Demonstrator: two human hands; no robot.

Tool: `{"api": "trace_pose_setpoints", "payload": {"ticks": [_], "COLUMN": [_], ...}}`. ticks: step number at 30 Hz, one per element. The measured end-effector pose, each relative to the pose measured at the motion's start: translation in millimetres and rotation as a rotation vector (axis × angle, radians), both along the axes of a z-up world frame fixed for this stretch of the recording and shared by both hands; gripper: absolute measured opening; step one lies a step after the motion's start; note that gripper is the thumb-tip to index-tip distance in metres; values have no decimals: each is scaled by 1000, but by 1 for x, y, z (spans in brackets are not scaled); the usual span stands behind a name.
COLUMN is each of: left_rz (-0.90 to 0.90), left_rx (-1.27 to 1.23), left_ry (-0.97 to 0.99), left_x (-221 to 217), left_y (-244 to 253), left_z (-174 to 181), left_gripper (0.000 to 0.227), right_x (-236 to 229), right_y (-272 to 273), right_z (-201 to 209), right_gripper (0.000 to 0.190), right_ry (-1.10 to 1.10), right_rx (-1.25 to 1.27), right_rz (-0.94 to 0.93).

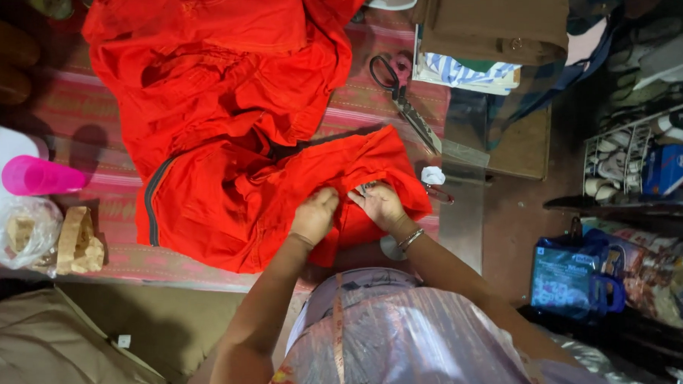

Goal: A person is seen inspecting and handling a small white tag on a red garment on a work table.

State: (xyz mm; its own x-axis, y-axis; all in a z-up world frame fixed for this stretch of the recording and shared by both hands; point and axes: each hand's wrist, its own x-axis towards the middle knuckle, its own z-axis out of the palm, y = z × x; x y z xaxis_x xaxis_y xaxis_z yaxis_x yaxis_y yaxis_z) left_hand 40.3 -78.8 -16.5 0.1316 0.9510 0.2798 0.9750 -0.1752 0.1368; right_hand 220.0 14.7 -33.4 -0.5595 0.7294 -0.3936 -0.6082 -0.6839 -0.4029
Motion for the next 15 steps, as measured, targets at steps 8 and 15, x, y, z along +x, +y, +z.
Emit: {"api": "trace_pose_setpoints", "payload": {"ticks": [8,15], "left_rz": [490,360], "left_rx": [-307,-6], "left_ry": [-629,-280], "left_x": [-24,-37], "left_y": [41,35], "left_z": [3,-16], "left_gripper": [12,13], "right_x": [-3,-15], "right_y": [0,-10], "right_z": [5,45], "right_gripper": [20,12], "right_ry": [-4,-106], "right_rx": [50,35], "right_rz": [-13,-137]}}
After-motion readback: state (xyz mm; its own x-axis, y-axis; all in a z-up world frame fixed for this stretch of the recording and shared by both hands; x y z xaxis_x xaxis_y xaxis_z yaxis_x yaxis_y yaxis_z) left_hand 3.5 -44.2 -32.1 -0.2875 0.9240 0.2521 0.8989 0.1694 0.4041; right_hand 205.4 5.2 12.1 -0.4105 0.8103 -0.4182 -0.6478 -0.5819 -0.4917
